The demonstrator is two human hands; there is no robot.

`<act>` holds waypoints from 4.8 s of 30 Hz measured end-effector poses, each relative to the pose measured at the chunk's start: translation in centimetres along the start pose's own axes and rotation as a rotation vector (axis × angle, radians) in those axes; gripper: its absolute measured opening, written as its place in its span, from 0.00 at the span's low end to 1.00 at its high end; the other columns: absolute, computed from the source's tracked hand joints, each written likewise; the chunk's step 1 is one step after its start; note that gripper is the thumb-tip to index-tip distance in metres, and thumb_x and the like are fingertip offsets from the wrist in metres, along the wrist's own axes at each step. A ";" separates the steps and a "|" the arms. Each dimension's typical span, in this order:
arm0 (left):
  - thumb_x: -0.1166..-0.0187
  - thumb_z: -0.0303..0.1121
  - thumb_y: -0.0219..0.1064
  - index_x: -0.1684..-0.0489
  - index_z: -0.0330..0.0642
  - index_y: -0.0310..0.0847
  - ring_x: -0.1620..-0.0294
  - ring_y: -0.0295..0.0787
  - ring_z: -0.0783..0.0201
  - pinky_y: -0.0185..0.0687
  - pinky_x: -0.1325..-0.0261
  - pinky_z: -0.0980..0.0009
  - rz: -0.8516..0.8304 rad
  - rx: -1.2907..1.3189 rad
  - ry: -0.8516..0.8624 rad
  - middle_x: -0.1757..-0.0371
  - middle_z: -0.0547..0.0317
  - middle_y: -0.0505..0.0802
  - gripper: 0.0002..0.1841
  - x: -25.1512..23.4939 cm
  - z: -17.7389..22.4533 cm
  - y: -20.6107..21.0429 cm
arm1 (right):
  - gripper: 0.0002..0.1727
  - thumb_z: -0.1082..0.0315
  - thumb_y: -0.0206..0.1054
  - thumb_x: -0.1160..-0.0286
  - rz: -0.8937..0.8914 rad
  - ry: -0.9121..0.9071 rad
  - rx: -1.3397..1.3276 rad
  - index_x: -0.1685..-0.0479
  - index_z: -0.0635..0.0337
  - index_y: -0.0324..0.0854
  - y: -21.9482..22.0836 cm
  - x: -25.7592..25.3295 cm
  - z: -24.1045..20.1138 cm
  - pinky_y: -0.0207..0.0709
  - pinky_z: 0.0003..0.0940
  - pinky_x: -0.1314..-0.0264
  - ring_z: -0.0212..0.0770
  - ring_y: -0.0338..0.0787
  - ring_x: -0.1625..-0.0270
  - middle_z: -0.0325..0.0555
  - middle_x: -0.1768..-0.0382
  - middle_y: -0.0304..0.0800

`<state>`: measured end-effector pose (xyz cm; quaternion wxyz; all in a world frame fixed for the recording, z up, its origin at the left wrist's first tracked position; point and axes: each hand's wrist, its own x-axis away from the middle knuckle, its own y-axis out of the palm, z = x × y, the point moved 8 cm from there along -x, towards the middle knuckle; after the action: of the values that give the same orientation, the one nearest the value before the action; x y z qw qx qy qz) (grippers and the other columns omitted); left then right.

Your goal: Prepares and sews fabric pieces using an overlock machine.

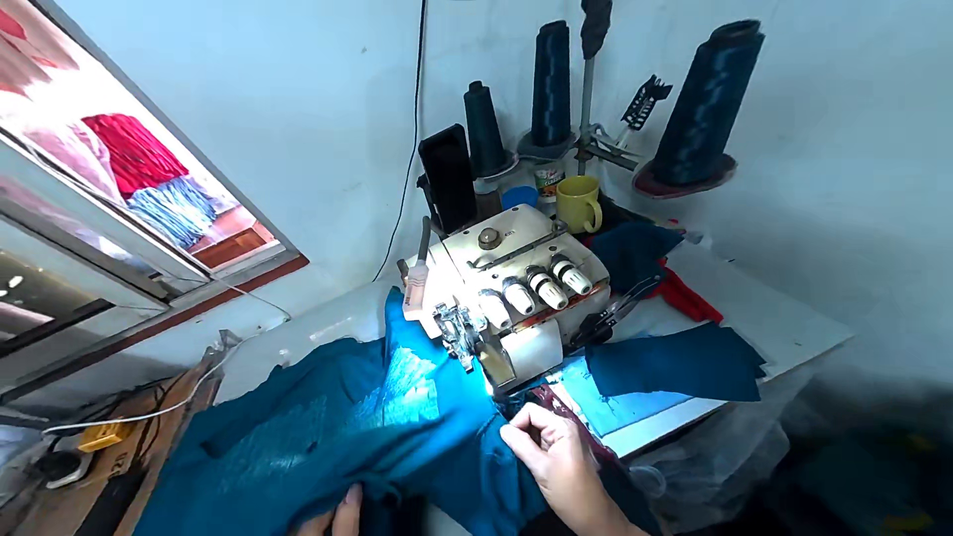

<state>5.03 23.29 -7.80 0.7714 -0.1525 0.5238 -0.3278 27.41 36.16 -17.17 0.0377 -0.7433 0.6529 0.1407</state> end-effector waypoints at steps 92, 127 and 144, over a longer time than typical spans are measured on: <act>0.08 0.26 0.28 0.18 0.36 0.62 0.81 0.88 0.71 0.84 0.83 0.78 -0.098 1.181 -0.587 0.54 0.57 0.94 0.25 2.0 -3.3 7.9 | 0.05 0.76 0.74 0.33 0.074 -0.079 -0.081 0.61 0.65 0.91 -0.4 0.3 -0.2 0.88 0.20 0.63 0.27 0.91 0.68 0.42 0.65 0.94; 0.19 0.46 0.65 0.36 0.49 0.90 0.16 0.73 0.60 0.69 0.17 0.58 -0.249 0.256 -0.030 0.24 0.60 0.86 0.20 -3.6 1.3 12.4 | 0.15 0.72 0.72 0.29 0.169 0.057 -0.016 0.83 0.55 0.76 1.8 -2.9 0.5 0.66 0.18 0.75 0.24 0.72 0.81 0.32 0.85 0.72; 0.10 0.36 0.59 0.18 0.41 0.74 0.10 0.62 0.50 0.57 0.12 0.50 -0.395 0.287 -0.331 0.09 0.47 0.66 0.23 -8.4 -3.2 14.4 | 0.19 0.69 0.66 0.21 0.128 0.091 -0.033 0.85 0.53 0.73 2.2 -2.4 2.0 0.65 0.20 0.79 0.24 0.69 0.85 0.29 0.87 0.68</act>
<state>5.10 39.84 -11.47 0.7812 -0.1921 0.2995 -0.5130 24.69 38.63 -18.19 -0.0135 -0.7064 0.6975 0.1197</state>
